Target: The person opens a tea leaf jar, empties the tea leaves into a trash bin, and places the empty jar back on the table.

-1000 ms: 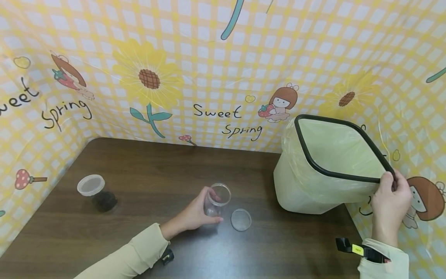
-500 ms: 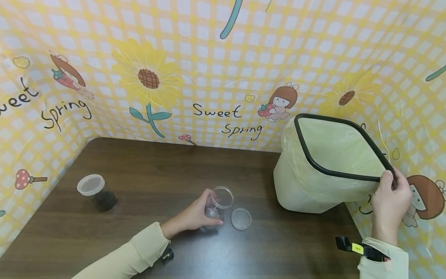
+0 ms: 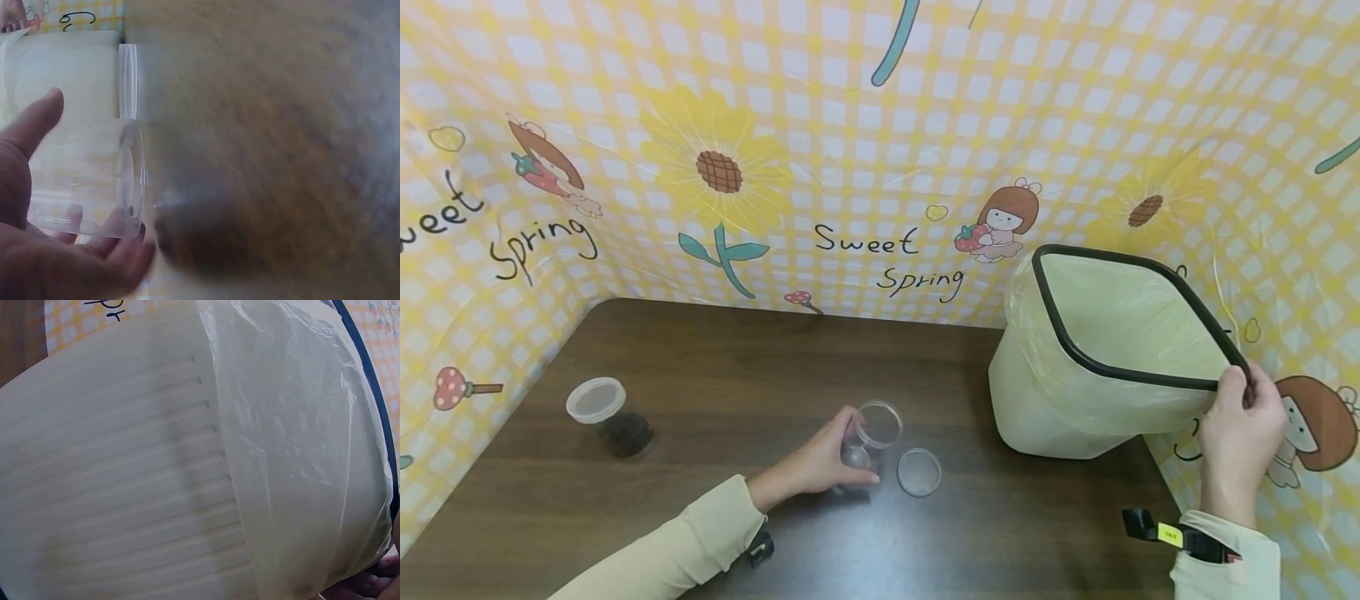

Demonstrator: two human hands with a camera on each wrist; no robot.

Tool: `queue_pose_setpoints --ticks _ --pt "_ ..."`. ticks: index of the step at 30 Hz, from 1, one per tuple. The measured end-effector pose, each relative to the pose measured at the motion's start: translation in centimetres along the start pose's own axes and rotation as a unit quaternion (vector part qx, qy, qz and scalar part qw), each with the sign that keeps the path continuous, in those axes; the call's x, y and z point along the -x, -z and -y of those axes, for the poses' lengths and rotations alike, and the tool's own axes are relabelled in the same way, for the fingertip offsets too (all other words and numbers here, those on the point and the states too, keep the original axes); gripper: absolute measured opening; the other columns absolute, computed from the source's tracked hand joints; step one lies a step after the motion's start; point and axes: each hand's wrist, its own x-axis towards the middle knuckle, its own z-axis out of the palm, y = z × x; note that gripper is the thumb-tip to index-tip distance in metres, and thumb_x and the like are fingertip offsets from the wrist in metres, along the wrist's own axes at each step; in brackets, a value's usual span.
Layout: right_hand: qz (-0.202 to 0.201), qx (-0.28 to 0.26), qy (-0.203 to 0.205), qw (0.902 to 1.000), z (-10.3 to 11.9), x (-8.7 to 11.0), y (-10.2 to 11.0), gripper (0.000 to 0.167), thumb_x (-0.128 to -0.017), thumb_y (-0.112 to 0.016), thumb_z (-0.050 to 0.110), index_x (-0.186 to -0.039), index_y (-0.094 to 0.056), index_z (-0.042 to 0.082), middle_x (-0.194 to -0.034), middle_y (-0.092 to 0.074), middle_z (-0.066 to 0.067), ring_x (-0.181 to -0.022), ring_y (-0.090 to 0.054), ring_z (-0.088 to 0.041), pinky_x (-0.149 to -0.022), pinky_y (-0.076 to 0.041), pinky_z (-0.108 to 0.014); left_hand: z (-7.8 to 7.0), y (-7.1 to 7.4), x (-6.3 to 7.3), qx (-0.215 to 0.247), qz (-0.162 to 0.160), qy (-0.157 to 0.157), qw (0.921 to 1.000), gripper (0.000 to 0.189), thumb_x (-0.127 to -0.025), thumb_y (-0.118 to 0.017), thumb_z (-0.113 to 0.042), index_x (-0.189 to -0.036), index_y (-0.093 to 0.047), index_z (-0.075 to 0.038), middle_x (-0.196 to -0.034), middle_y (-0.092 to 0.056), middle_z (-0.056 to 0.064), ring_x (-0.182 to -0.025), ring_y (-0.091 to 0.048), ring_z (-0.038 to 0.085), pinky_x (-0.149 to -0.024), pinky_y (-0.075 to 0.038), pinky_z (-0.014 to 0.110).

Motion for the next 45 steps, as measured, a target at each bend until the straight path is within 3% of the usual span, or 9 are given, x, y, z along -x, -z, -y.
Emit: queue_pose_setpoints --ticks 4,13,21,30,37,45 --pt "0.002 0.001 0.002 1.0000 -0.04 0.01 0.05 0.028 -0.107 -0.043 0.029 -0.129 -0.060 0.022 -0.076 -0.046 0.011 -0.059 -0.041 -0.002 -0.051 -0.032 -0.012 -0.01 0.07 0.00 -0.032 -0.013 0.013 0.9993 0.070 -0.068 -0.095 -0.033 -0.120 -0.054 -0.010 -0.109 -0.063 0.006 -0.105 -0.055 0.027 -0.090 -0.044 0.049" --pt "0.000 -0.006 -0.003 1.0000 -0.13 0.10 0.10 0.026 -0.107 -0.044 0.029 -0.126 -0.061 0.022 -0.076 -0.047 0.011 -0.057 -0.042 -0.001 -0.050 -0.033 -0.012 0.05 -0.09 0.03 -0.018 0.001 0.002 0.9998 0.072 -0.069 -0.095 -0.025 -0.126 -0.056 -0.004 -0.105 -0.061 0.001 -0.105 -0.052 0.024 -0.090 -0.045 0.044" --pt "0.003 -0.007 -0.003 1.0000 0.09 0.09 0.01 0.031 -0.107 -0.043 0.028 -0.132 -0.059 0.020 -0.078 -0.046 0.011 -0.061 -0.042 -0.001 -0.052 -0.033 -0.011 0.12 -0.21 0.06 -0.037 0.002 -0.003 0.9993 0.072 -0.067 -0.096 -0.025 -0.126 -0.057 -0.009 -0.117 -0.065 0.005 -0.110 -0.051 0.027 -0.091 -0.046 0.044" --pt "0.000 -0.002 0.001 1.0000 0.11 -0.10 -0.02 0.043 -0.107 -0.043 0.028 -0.146 -0.054 0.012 -0.079 -0.047 0.012 -0.061 -0.043 0.001 -0.053 -0.034 -0.010 0.10 -0.16 -0.16 -0.035 0.011 -0.003 0.9993 0.074 -0.068 -0.096 -0.024 -0.127 -0.056 -0.005 -0.114 -0.061 0.007 -0.114 -0.053 0.032 -0.095 -0.044 0.050" --pt "-0.005 -0.024 0.005 0.9997 -0.03 -0.13 -0.05 0.022 -0.106 -0.045 0.026 -0.120 -0.062 0.023 -0.075 -0.048 0.011 -0.058 -0.043 0.000 -0.051 -0.033 -0.011 -0.11 -0.49 -0.17 -0.049 0.009 -0.003 0.9988 0.074 -0.068 -0.095 -0.025 -0.126 -0.055 -0.004 -0.108 -0.058 0.007 -0.109 -0.055 0.029 -0.093 -0.046 0.047" --pt "-0.006 -0.008 0.013 0.9999 -0.18 -0.23 -0.10 0.030 -0.107 -0.044 0.028 -0.131 -0.060 0.019 -0.074 -0.046 0.012 -0.058 -0.043 0.001 -0.052 -0.034 -0.011 -0.25 -0.70 -0.47 -0.044 0.014 0.003 0.9989 0.074 -0.069 -0.095 -0.026 -0.127 -0.054 -0.004 -0.113 -0.060 0.010 -0.113 -0.055 0.031 -0.094 -0.046 0.049"
